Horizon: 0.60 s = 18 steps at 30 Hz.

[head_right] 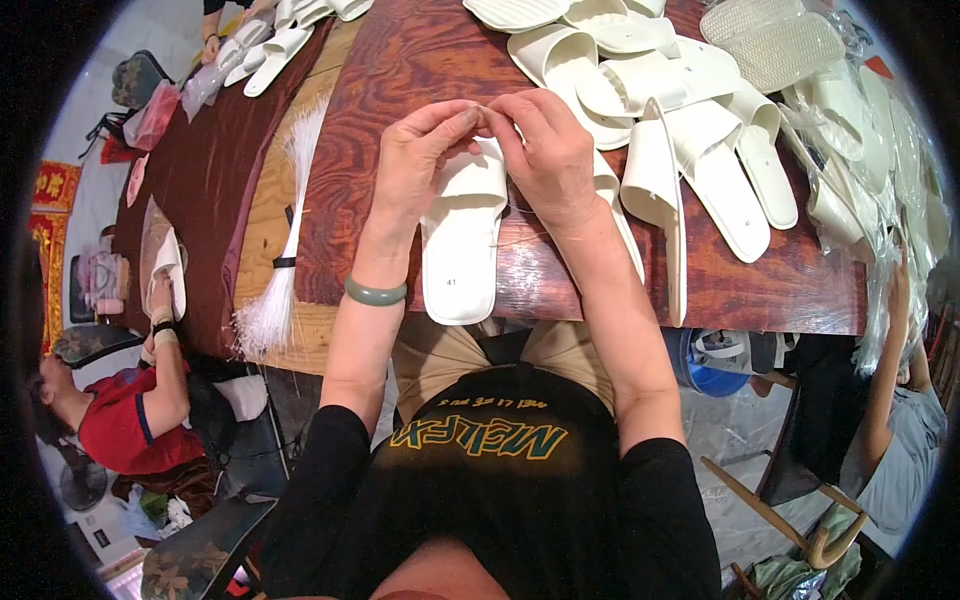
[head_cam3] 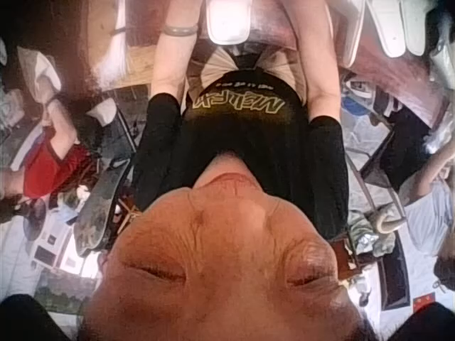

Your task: Manually assembling and threading straps onto white hotel-style slippers at a work table.

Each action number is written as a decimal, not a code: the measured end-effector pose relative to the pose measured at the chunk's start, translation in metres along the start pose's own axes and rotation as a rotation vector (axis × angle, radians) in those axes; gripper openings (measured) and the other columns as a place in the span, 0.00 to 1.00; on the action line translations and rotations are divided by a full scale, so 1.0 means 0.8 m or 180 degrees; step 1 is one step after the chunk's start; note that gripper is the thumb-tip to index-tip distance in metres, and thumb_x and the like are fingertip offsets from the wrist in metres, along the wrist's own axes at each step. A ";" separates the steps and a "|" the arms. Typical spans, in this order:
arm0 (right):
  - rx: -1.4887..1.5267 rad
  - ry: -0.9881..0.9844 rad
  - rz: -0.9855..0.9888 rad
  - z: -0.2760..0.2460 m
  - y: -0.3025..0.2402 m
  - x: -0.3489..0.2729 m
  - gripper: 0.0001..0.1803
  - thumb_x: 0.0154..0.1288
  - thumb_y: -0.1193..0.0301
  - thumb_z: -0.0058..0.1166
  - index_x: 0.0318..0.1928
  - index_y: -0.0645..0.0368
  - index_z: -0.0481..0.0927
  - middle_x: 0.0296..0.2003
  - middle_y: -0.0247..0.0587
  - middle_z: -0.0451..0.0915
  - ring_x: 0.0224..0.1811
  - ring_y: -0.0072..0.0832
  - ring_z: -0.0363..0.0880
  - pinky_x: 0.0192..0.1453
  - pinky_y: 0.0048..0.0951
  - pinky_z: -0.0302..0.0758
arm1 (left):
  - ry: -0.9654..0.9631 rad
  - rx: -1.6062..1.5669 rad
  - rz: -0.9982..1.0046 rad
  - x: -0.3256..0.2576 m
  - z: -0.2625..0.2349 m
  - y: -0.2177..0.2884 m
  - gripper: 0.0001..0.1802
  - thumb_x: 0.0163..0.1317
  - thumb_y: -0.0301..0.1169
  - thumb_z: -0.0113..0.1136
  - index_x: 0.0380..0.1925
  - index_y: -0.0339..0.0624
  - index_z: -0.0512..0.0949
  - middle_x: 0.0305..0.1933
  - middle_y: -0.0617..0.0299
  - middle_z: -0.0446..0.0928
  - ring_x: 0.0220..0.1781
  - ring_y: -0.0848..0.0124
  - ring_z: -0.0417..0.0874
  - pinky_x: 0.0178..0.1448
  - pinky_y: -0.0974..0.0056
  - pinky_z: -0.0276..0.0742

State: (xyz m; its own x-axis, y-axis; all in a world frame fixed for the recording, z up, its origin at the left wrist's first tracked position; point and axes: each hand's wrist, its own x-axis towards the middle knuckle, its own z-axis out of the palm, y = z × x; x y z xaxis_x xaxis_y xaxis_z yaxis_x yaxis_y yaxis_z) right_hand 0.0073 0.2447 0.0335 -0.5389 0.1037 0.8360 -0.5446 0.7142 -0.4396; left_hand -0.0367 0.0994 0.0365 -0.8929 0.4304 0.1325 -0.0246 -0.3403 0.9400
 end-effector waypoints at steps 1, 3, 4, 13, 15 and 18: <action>-0.0008 0.0039 0.0021 0.000 0.000 0.000 0.06 0.53 0.81 0.59 0.33 0.60 0.79 0.30 0.38 0.78 0.29 0.28 0.78 0.29 0.25 0.74 | -0.0061 -0.0069 -0.0015 0.000 -0.001 -0.001 0.09 0.61 0.25 0.57 0.40 0.31 0.78 0.37 0.55 0.81 0.37 0.71 0.82 0.39 0.72 0.78; -0.0014 0.0078 0.0041 0.001 -0.001 0.000 0.05 0.52 0.80 0.59 0.31 0.60 0.79 0.29 0.38 0.78 0.30 0.33 0.79 0.32 0.28 0.77 | -0.0120 -0.0137 -0.0030 0.002 -0.003 -0.002 0.09 0.61 0.25 0.57 0.40 0.31 0.78 0.37 0.55 0.81 0.39 0.70 0.82 0.39 0.72 0.79; 0.0007 0.0046 0.0075 0.001 -0.001 0.000 0.05 0.52 0.80 0.59 0.31 0.60 0.79 0.29 0.38 0.78 0.30 0.33 0.79 0.32 0.28 0.77 | -0.0156 -0.0216 -0.0043 0.002 -0.004 -0.003 0.09 0.61 0.25 0.57 0.40 0.32 0.78 0.38 0.55 0.81 0.39 0.70 0.82 0.39 0.72 0.79; 0.0104 -0.0007 0.0189 0.002 0.000 0.000 0.05 0.53 0.80 0.58 0.32 0.60 0.79 0.29 0.39 0.78 0.29 0.33 0.79 0.31 0.29 0.77 | -0.0285 -0.0391 -0.0252 0.003 -0.007 -0.006 0.09 0.62 0.25 0.56 0.40 0.33 0.79 0.38 0.55 0.81 0.40 0.70 0.82 0.40 0.72 0.79; 0.0171 0.0020 0.0252 0.002 0.000 0.000 0.05 0.53 0.80 0.58 0.32 0.60 0.79 0.29 0.39 0.78 0.29 0.33 0.79 0.31 0.29 0.77 | -0.0271 -0.0391 -0.0260 0.003 -0.006 -0.006 0.09 0.62 0.25 0.56 0.41 0.33 0.79 0.38 0.55 0.81 0.40 0.70 0.83 0.40 0.72 0.79; 0.0169 -0.0048 0.0200 0.001 0.000 0.000 0.05 0.53 0.80 0.58 0.32 0.60 0.79 0.29 0.39 0.78 0.29 0.33 0.79 0.31 0.29 0.76 | -0.0272 -0.0353 -0.0221 0.003 -0.006 -0.006 0.09 0.62 0.27 0.56 0.39 0.33 0.79 0.34 0.58 0.81 0.36 0.74 0.82 0.40 0.74 0.77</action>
State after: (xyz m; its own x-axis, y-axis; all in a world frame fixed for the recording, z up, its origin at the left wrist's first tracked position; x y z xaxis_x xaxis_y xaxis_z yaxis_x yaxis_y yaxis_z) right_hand 0.0069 0.2441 0.0334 -0.5824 0.1366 0.8013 -0.5424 0.6689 -0.5083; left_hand -0.0409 0.0980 0.0308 -0.8458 0.5241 0.0991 -0.1387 -0.3955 0.9079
